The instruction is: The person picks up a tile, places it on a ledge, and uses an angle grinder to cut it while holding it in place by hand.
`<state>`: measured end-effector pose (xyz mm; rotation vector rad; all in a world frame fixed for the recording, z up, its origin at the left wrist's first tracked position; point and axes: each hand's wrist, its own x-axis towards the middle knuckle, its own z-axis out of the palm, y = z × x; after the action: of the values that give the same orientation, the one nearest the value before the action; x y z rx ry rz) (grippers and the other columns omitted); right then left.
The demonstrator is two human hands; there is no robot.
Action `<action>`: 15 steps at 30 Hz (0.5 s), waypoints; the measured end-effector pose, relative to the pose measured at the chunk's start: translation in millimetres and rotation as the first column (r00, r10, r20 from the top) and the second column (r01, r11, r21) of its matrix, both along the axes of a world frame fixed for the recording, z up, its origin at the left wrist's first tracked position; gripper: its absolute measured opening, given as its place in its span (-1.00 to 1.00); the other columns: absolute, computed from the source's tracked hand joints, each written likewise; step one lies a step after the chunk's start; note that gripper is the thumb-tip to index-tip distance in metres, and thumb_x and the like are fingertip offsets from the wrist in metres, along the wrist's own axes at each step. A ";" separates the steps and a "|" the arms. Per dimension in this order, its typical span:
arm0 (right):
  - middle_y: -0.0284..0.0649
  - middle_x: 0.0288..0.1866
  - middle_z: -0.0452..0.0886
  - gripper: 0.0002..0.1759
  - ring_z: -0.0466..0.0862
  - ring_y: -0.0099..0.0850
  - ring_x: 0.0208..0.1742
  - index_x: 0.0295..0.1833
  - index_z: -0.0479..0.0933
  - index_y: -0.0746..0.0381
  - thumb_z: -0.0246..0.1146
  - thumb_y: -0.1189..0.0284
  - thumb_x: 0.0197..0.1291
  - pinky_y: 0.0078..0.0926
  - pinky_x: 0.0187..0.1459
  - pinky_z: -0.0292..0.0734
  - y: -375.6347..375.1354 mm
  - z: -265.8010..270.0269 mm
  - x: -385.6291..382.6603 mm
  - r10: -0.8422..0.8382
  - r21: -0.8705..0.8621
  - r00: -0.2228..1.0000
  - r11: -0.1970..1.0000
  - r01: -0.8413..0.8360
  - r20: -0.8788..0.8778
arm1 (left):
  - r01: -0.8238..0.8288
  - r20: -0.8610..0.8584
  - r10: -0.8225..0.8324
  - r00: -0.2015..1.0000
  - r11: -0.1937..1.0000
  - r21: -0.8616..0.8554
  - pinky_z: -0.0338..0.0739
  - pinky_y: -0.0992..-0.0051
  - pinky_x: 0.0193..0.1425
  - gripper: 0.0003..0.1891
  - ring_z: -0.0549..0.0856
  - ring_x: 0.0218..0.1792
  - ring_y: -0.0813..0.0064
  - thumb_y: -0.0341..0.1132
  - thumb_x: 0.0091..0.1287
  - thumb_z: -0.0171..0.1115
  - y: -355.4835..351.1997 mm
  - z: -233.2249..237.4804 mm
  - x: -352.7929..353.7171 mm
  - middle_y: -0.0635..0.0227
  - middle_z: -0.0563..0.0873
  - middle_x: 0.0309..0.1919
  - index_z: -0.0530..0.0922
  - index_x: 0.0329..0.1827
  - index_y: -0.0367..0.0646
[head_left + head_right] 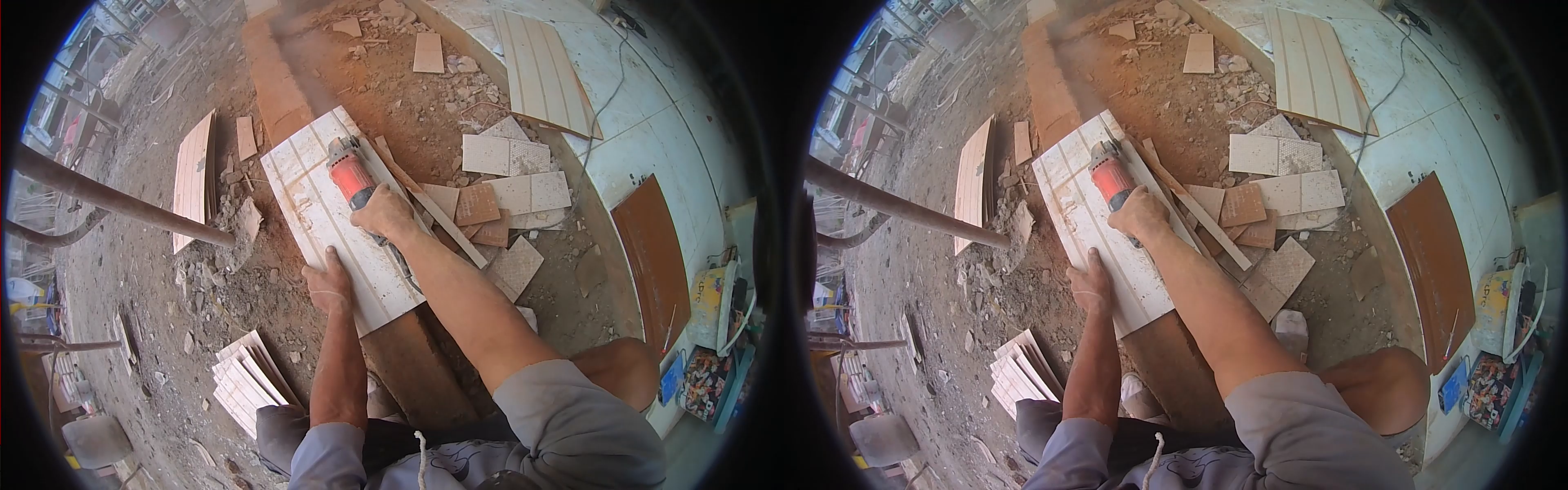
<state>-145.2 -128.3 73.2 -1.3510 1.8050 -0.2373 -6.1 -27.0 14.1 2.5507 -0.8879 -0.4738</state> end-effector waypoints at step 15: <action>0.11 0.22 0.53 -0.17 0.60 -0.12 0.23 0.30 0.27 0.42 0.36 0.25 -0.09 -0.28 0.22 0.52 2.6 9.7 -3.2 0.031 0.057 0.999 0.998 -0.032 0.011 | -0.003 0.003 0.004 1.000 1.000 -0.006 0.50 0.01 0.05 -0.25 0.67 -0.05 -0.20 0.31 0.25 0.14 0.6 0.5 -0.5 -0.23 0.68 -0.13 0.41 0.00 -0.36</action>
<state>-148.3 -125.7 82.9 -1.3343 1.7679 -0.1736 -6.6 -26.5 14.5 2.5475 -0.8846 -0.4651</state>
